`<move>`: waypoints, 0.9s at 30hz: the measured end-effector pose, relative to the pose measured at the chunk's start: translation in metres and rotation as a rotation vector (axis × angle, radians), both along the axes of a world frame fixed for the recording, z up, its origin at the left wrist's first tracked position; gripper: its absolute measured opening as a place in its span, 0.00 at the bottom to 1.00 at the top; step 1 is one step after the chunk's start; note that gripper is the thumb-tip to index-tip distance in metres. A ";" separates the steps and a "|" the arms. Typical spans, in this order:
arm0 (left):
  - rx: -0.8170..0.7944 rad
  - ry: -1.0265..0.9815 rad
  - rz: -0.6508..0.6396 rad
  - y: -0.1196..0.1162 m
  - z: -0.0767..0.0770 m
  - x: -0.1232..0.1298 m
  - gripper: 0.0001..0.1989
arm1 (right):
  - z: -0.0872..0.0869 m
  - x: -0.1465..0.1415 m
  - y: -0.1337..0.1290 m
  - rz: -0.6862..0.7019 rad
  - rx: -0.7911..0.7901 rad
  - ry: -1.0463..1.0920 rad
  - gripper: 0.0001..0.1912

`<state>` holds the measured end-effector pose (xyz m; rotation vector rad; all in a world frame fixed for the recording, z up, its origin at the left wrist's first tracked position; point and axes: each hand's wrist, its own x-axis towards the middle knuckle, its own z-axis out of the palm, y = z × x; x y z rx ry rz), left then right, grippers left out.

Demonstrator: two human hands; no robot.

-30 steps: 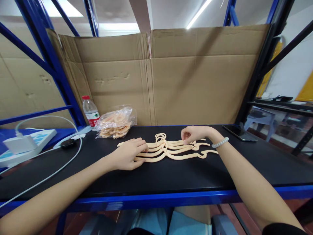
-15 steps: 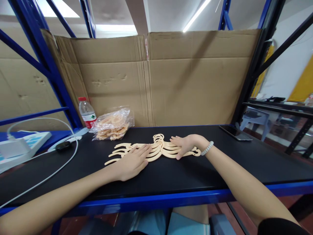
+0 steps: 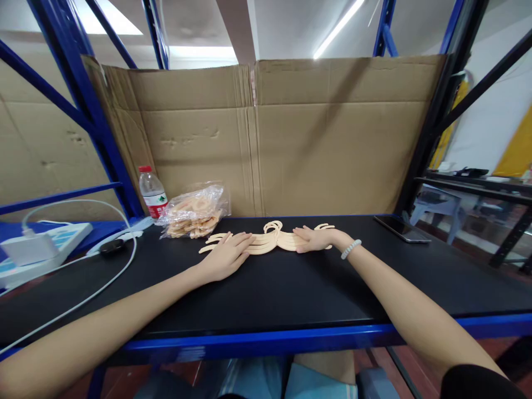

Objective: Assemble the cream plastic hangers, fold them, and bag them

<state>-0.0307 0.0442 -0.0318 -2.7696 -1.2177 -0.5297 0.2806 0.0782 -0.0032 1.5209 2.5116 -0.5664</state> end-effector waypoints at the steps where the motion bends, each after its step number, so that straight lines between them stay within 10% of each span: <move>1: 0.031 0.018 0.010 -0.002 0.002 -0.001 0.20 | 0.001 0.003 0.000 -0.009 0.029 0.010 0.49; 13: 0.121 0.000 -0.012 -0.005 0.012 -0.010 0.07 | 0.033 0.047 -0.001 -0.046 0.174 0.188 0.17; 27: 0.069 -0.039 0.010 -0.003 0.008 -0.010 0.05 | 0.023 0.036 -0.003 -0.077 -0.008 0.162 0.13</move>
